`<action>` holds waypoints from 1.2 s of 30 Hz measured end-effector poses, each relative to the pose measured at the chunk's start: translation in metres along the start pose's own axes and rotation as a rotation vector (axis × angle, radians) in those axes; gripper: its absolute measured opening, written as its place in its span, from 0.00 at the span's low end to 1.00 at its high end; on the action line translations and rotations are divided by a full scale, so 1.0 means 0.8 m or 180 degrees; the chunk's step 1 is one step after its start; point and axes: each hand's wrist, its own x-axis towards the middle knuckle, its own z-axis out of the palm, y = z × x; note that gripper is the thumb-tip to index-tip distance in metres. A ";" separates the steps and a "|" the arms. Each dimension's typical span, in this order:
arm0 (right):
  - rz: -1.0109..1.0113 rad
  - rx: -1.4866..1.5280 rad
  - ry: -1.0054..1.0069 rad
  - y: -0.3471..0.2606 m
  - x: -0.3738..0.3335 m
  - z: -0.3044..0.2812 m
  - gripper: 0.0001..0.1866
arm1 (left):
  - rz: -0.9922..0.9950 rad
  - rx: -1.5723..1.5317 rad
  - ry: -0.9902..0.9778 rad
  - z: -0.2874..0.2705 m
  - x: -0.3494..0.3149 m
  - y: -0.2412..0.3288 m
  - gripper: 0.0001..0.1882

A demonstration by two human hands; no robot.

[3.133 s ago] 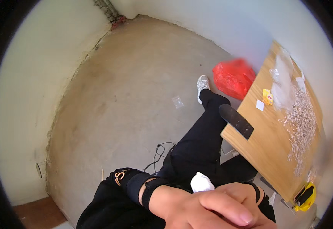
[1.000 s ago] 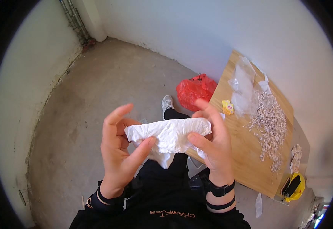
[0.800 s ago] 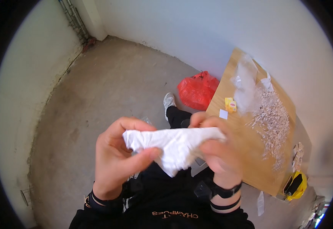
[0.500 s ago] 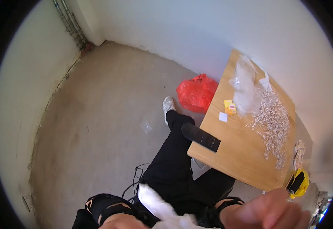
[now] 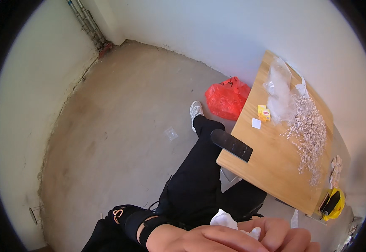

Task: The person organizes cotton swabs on a table, places them into small plastic bags, and then wipes the camera lens with a cloth.

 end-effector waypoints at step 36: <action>0.0131 0.0247 0.0547 0.029 -0.015 0.003 0.16 | -0.0148 0.0950 -0.1193 -0.080 -0.014 0.005 0.10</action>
